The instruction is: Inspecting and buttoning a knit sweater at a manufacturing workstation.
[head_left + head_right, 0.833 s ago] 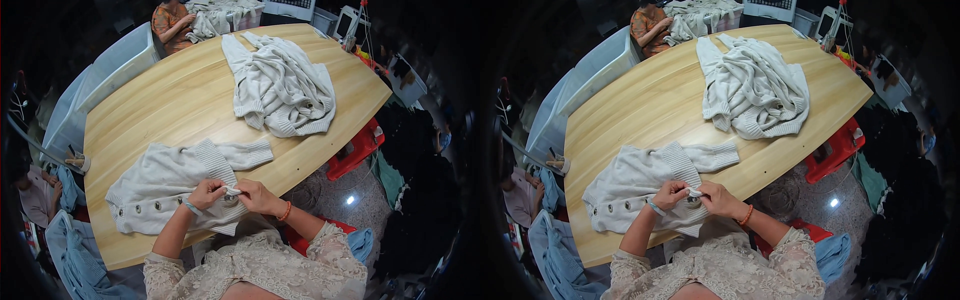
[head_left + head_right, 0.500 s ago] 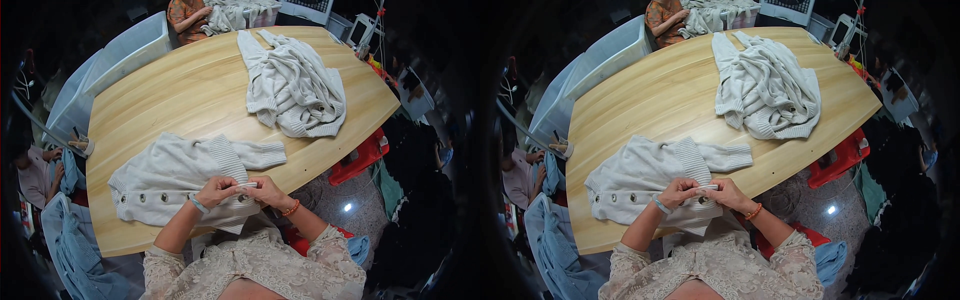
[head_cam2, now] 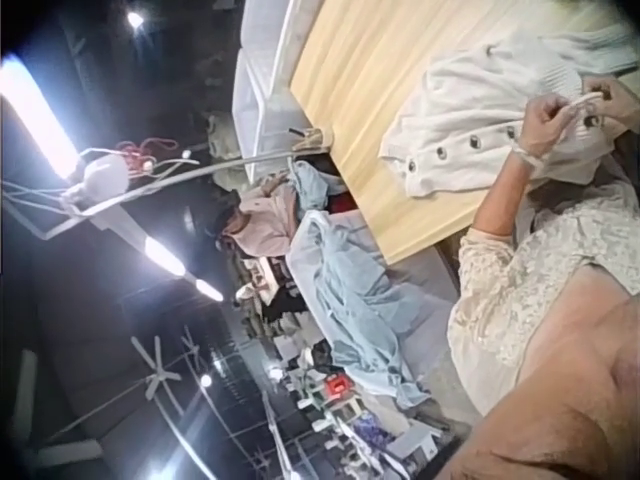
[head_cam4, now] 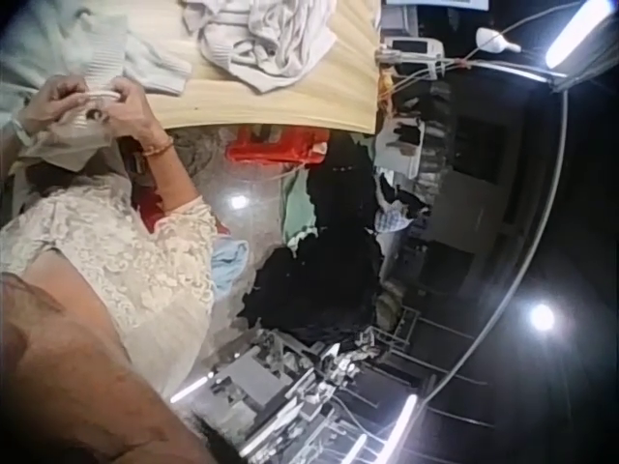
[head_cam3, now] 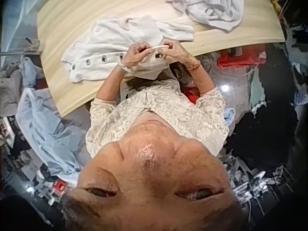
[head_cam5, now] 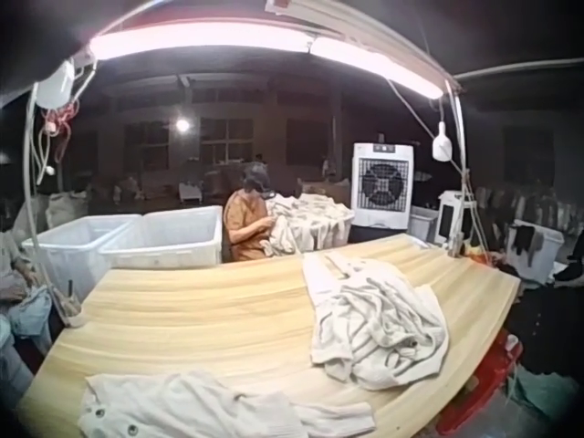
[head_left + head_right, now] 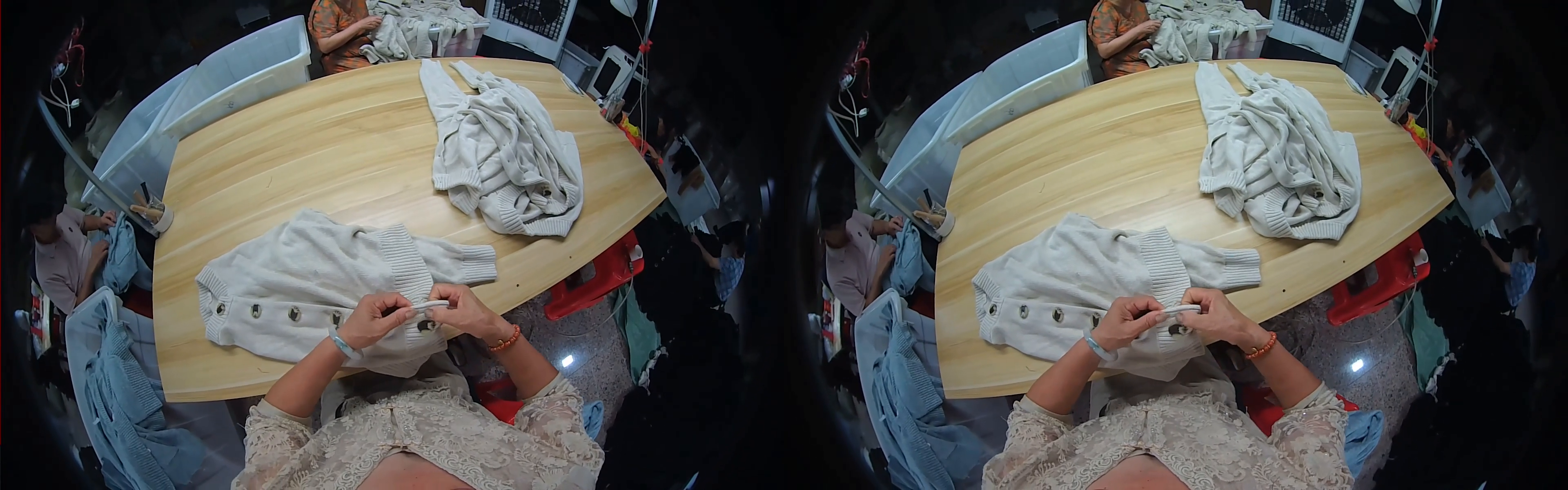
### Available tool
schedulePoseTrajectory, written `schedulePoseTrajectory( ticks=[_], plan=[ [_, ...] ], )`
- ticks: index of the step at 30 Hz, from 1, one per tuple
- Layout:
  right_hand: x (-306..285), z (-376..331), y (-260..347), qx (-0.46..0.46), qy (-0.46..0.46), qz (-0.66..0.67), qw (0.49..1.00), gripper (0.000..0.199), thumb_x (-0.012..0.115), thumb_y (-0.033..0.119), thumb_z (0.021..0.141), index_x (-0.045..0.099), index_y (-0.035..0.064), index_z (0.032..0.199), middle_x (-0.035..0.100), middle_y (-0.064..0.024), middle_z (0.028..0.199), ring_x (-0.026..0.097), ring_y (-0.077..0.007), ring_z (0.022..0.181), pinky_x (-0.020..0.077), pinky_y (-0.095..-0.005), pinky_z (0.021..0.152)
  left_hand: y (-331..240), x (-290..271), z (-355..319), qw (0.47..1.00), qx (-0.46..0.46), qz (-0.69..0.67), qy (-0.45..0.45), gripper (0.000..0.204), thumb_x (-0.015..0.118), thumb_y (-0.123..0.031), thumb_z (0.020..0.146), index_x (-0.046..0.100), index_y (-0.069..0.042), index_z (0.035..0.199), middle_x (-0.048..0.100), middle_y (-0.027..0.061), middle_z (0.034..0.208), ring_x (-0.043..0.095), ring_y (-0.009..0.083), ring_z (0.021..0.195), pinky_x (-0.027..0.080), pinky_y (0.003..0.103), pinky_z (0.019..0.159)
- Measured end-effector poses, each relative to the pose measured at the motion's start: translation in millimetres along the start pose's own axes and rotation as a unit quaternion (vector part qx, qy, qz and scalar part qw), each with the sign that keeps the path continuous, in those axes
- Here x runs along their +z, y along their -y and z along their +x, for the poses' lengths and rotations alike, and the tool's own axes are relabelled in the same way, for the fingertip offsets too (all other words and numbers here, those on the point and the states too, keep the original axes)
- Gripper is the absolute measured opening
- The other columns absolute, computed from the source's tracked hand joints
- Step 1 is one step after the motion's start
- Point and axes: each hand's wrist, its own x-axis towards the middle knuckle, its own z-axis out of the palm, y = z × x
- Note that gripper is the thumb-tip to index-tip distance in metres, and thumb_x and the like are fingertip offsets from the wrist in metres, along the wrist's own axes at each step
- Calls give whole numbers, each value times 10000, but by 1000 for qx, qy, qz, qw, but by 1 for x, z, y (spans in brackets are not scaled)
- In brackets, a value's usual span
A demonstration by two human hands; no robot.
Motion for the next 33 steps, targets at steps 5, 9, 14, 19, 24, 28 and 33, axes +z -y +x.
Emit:
schedulePoseTrajectory(
  ticks=[5, 9, 14, 19, 24, 28, 33],
  plan=[
    [-20, 9, 3, -202, -252, -409, 853, 315, 671, 33, 804, 561, -13, 1096, 589, -110, 1046, 585, -210, 952, 474, -305, 846, -13, -30, -45, 809, 114, 557, -150, 906, 851, -439, 602, 476, -94, 1351, 491, 156, 1302, 420, 352, 1245, 273, 504, 1065],
    [-3, 25, 37, -235, -206, -445, 839, 624, 782, 156, 739, 511, 15, 1282, 552, -180, 1212, 533, -332, 1137, 422, -388, 997, 11, -75, -102, 724, -52, 630, -275, 988, 848, -440, 589, 416, -76, 1400, 418, 174, 1375, 348, 345, 1321, 232, 520, 1077],
    [34, 71, 12, -184, -51, -557, 808, 1084, 858, 357, 643, 249, 117, 1507, 295, -242, 1498, 304, -419, 1374, 273, -469, 1142, 16, -83, -94, 723, 15, 624, -297, 537, 712, -108, 678, 540, -62, 1185, 558, 131, 1062, 523, 327, 1023, 387, 448, 896],
    [52, 84, -5, -150, -32, -582, 799, 984, 814, 310, 673, 296, 74, 1476, 499, -215, 1231, 495, -374, 1153, 436, -434, 964, 17, -72, -100, 759, 17, 589, -277, 492, 706, -95, 705, 559, -43, 1172, 577, 151, 1074, 544, 346, 1022, 422, 423, 878],
    [35, 76, -16, -175, -100, -508, 837, 472, 726, 235, 752, 612, 129, 1198, 579, -123, 1019, 617, -343, 899, 513, -414, 778, 16, -58, -119, 762, 65, 534, -362, 552, 733, -130, 737, 545, -56, 1250, 515, 189, 1250, 486, 386, 1168, 371, 453, 1002],
    [10, 83, -17, -177, -93, -388, 900, 214, 652, 201, 851, 695, 85, 1025, 635, -107, 933, 627, -318, 902, 498, -378, 769, 15, -45, -143, 718, 36, 579, -386, 565, 736, -128, 760, 530, -47, 1281, 482, 190, 1313, 439, 388, 1225, 334, 453, 1048],
    [5, 88, -13, -109, -87, -376, 916, 305, 678, 243, 856, 670, 56, 1097, 635, -141, 1003, 613, -306, 922, 484, -367, 818, 35, -9, -180, 879, -40, 66, -471, 543, 665, -47, 877, 446, -11, 1372, 528, 144, 1252, 562, 191, 1049, 484, 304, 895]
  ],
)
